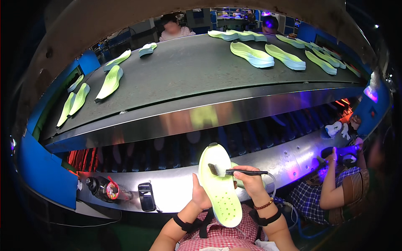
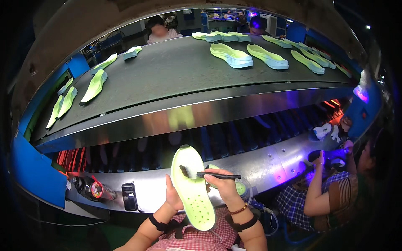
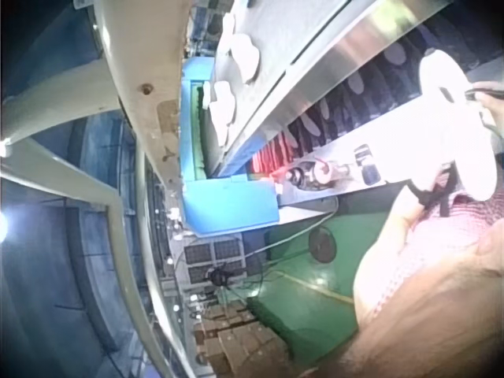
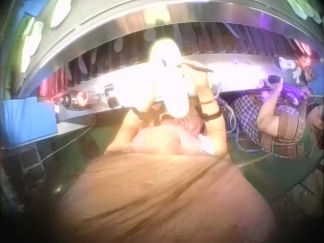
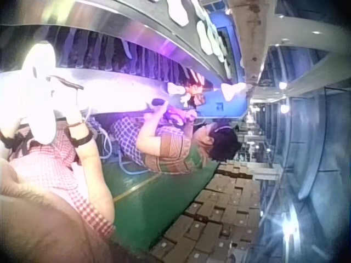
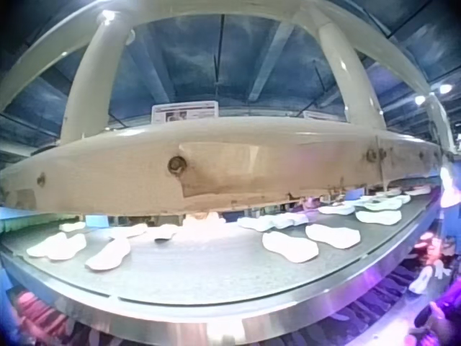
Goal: Apply adhesive or primer to the edges and bottom surface of shoe soles using a brush.
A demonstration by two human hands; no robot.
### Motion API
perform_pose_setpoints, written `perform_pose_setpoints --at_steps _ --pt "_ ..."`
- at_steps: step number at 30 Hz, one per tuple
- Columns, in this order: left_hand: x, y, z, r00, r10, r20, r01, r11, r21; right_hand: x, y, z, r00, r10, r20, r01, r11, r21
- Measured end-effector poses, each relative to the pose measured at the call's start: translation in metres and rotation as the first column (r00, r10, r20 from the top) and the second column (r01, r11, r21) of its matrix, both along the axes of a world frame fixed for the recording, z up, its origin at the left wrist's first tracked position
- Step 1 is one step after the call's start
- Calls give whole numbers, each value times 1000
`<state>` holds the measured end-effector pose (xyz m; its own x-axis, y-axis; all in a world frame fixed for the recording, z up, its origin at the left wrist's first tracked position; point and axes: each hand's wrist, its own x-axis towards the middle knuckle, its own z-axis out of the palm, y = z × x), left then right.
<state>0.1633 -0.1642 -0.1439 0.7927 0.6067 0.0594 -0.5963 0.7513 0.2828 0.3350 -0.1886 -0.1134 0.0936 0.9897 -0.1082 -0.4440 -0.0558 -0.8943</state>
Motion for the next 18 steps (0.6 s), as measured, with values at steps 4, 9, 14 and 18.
perform_pose_setpoints --at_steps 4,9,14,18 --pt "4 -3 -3 1000 3 30 -3 1000 26 -3 9 4 1000 -11 -12 10 999 -33" --pt "4 -2 -10 999 44 2 -44 999 -4 -7 25 1 985 -103 141 99 994 35" --pt "15 -5 -18 911 247 -329 -288 954 -80 -28 26 4 841 -210 498 78 959 273" --pt "14 10 -25 882 323 -342 -375 922 -99 -34 11 12 587 -232 776 -229 871 434"
